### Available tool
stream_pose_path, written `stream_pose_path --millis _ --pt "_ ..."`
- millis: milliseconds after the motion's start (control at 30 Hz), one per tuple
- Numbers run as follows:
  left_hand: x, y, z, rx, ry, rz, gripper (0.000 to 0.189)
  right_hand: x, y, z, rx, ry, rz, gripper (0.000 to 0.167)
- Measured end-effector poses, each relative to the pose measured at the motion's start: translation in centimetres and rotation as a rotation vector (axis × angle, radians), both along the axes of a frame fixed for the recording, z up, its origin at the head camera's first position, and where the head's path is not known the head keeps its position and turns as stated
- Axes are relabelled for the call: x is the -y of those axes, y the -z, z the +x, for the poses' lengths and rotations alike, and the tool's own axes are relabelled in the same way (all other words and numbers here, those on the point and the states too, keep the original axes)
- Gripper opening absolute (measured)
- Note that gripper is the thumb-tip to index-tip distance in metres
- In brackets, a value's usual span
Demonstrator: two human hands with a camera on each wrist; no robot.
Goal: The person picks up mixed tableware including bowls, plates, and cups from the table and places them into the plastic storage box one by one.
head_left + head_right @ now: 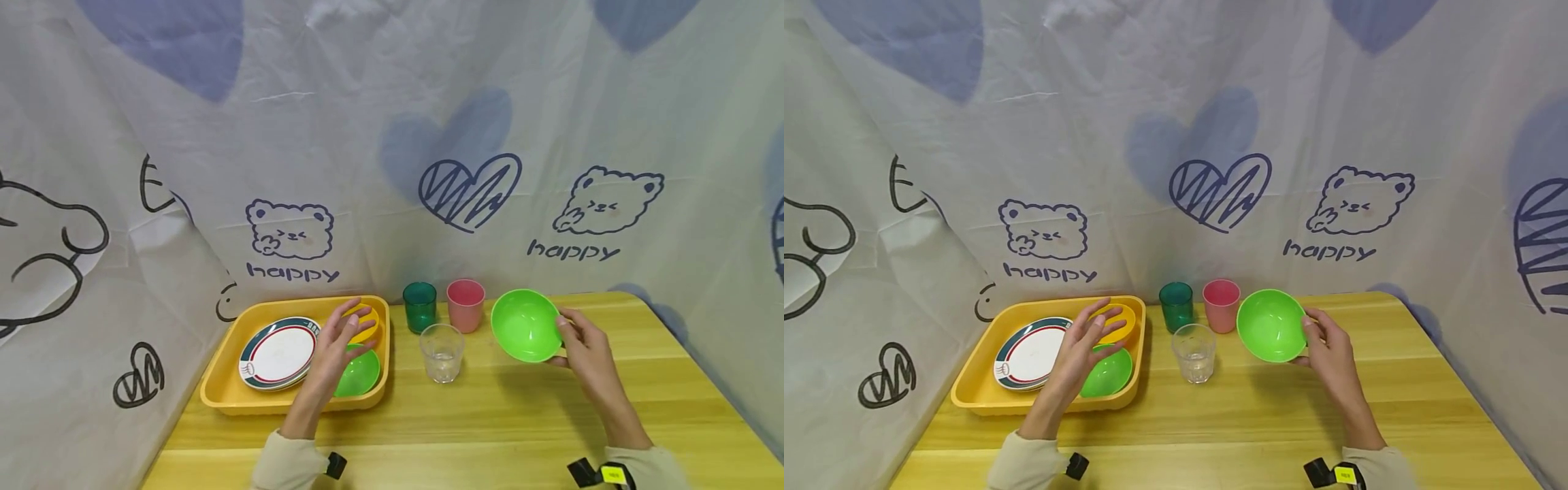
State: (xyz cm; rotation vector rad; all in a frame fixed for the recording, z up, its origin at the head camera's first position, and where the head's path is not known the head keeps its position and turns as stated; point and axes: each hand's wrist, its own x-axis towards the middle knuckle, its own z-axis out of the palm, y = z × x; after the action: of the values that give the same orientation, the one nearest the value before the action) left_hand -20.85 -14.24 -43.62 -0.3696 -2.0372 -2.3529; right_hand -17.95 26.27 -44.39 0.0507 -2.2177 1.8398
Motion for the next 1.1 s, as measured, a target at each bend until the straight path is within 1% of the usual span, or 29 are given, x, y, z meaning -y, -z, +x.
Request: stream_pose_path --millis 100,200,500,733,867,967,1100 --pt "-0.7 0.0 0.0 0.000 0.017 0.009 0.047 1.2 0.3 0.0 0.014 0.009 -0.059 0.049" --pt "-1.4 0.1 -0.1 0.003 0.036 0.023 0.048 2.4 0.6 -0.1 0.023 0.006 -0.094 0.049" --pt "-3.6 0.6 -0.1 0.021 0.109 0.021 0.052 5.9 0.8 -0.3 0.048 -0.048 -0.128 0.048" --pt "-4.8 1.0 0.1 0.011 0.142 0.009 0.051 8.1 1.3 -0.2 0.061 -0.057 -0.147 0.045" --pt "-5.5 1.1 0.4 0.000 0.184 0.003 0.049 9.2 1.4 -0.1 0.057 -0.058 -0.152 0.043" --pt "-5.9 1.1 0.5 0.001 0.206 -0.009 0.047 10.0 1.4 -0.1 0.059 -0.057 -0.162 0.042" --pt "-6.3 1.0 0.7 0.009 0.220 -0.035 0.050 10.8 1.4 0.0 0.058 -0.067 -0.173 0.041"
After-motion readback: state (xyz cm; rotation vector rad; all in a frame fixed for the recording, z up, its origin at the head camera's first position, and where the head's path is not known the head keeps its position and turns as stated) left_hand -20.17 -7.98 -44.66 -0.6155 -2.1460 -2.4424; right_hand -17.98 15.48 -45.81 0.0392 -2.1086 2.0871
